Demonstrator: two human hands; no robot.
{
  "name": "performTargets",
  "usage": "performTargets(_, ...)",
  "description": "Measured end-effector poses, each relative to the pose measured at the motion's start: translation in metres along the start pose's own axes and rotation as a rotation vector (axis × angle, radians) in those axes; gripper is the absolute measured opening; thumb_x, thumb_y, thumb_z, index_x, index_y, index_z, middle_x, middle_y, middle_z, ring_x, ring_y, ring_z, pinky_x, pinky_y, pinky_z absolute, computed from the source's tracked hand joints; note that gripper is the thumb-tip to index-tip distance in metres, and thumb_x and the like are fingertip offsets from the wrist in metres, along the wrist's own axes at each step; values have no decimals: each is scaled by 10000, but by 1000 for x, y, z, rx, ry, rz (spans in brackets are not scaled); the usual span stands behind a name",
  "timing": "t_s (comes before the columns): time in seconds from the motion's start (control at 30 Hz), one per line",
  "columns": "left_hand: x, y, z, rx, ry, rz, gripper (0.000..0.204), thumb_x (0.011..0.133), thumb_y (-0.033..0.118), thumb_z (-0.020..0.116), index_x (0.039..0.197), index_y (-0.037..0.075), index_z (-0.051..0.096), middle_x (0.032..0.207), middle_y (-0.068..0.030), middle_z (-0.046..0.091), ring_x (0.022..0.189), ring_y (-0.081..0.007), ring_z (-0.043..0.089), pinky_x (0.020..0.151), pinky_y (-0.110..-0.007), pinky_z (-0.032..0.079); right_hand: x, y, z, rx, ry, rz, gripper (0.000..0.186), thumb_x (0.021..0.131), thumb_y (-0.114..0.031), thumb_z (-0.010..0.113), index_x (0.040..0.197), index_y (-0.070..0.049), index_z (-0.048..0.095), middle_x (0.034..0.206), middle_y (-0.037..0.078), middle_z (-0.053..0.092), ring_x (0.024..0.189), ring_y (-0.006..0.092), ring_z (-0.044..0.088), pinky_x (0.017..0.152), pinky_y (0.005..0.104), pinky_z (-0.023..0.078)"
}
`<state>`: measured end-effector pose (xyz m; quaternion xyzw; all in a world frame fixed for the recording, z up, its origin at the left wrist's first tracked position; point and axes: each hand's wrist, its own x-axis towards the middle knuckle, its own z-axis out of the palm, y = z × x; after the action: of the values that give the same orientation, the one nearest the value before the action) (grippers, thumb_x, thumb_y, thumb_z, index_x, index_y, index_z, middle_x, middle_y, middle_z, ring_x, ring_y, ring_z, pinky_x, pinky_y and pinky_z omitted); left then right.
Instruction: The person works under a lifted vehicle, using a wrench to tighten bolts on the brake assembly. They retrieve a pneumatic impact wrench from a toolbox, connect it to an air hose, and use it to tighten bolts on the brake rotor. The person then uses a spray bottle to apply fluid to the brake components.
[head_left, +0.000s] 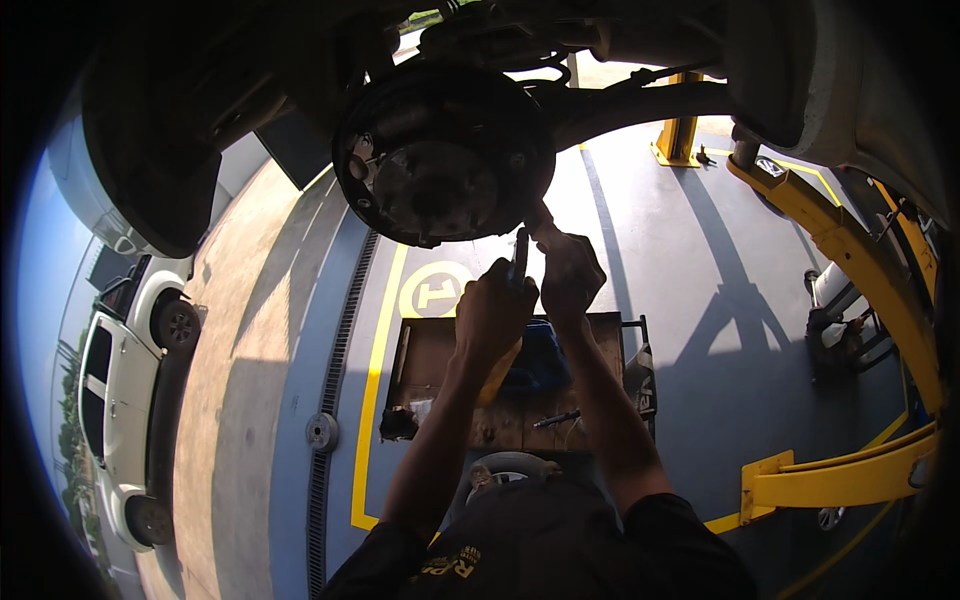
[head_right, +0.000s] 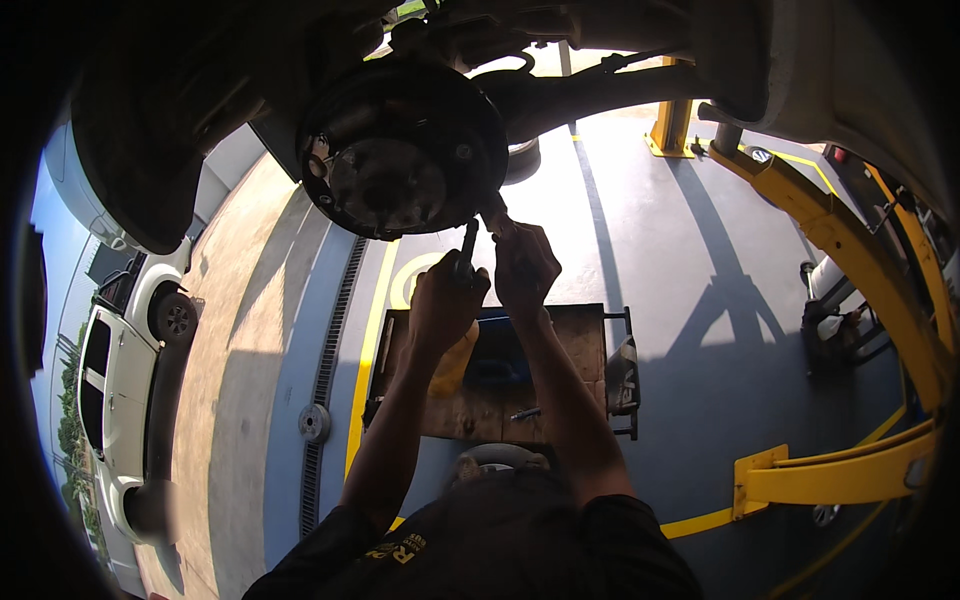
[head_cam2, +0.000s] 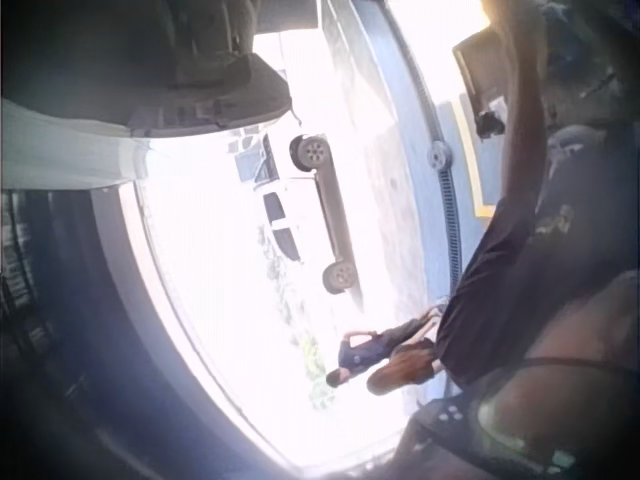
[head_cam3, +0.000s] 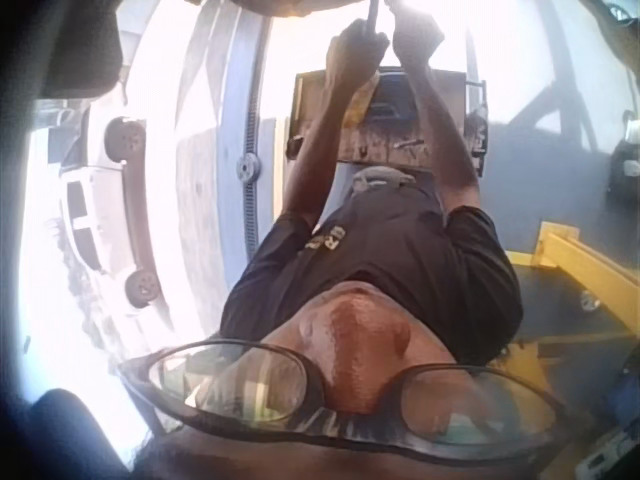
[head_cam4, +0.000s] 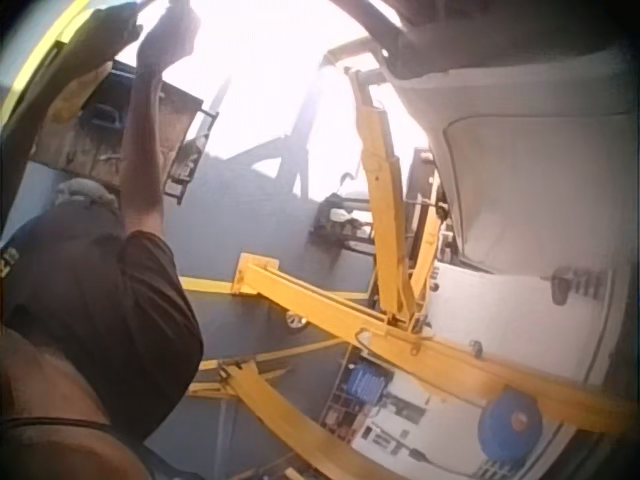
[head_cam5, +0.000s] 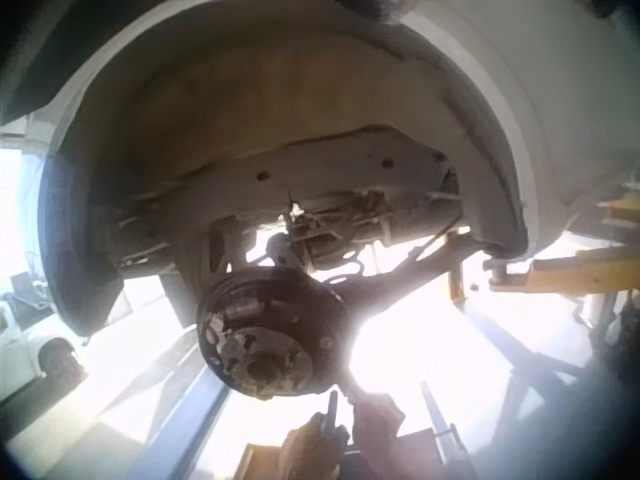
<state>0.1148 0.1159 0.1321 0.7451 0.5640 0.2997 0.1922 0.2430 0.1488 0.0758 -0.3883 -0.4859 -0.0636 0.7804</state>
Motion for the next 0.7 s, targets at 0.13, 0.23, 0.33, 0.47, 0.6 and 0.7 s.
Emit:
performTargets(0.13,-4,-22,-2,30,-39,4,267,923,255,681,1039,15,668,848,-223,730,814,-377,741,759,-471,582,9,-27,8,66,145,159,201,1015,-61,587,1066,58,741,945,169,739,835,256,745,718,335,637)
performTargets(0.23,-6,-29,-12,-37,-43,4,290,915,258,674,1072,15,667,856,-227,731,817,-388,738,749,-467,574,-12,-14,29,47,197,55,177,995,8,621,1127,51,730,969,159,722,904,240,734,752,328,639)
performTargets(0.33,-9,-55,-12,2,-45,41,324,899,275,668,1101,22,647,860,-238,731,817,-405,732,742,-464,561,-59,-5,45,-208,100,79,209,957,18,647,1154,30,714,1019,185,711,920,277,732,757,365,612)
performTargets(0.47,-10,-81,-23,122,-62,42,570,924,172,646,1484,139,543,873,-180,721,717,-325,715,704,-423,582,-67,-9,42,-162,37,32,210,918,64,662,1125,41,686,991,167,691,868,255,743,726,349,614)
performTargets(0.6,-6,-111,-30,70,-52,97,552,910,173,681,1451,154,575,838,-157,721,705,-326,715,715,-427,583,-64,-18,50,-74,204,60,188,896,113,665,1071,45,674,974,140,676,857,232,730,705,350,641)
performTargets(0.7,8,-111,-35,65,-60,145,311,891,216,724,1166,76,686,818,-171,737,784,-336,741,734,-430,579,-97,0,77,-77,145,111,97,906,87,670,1000,61,678,972,124,675,853,206,707,715,337,642)
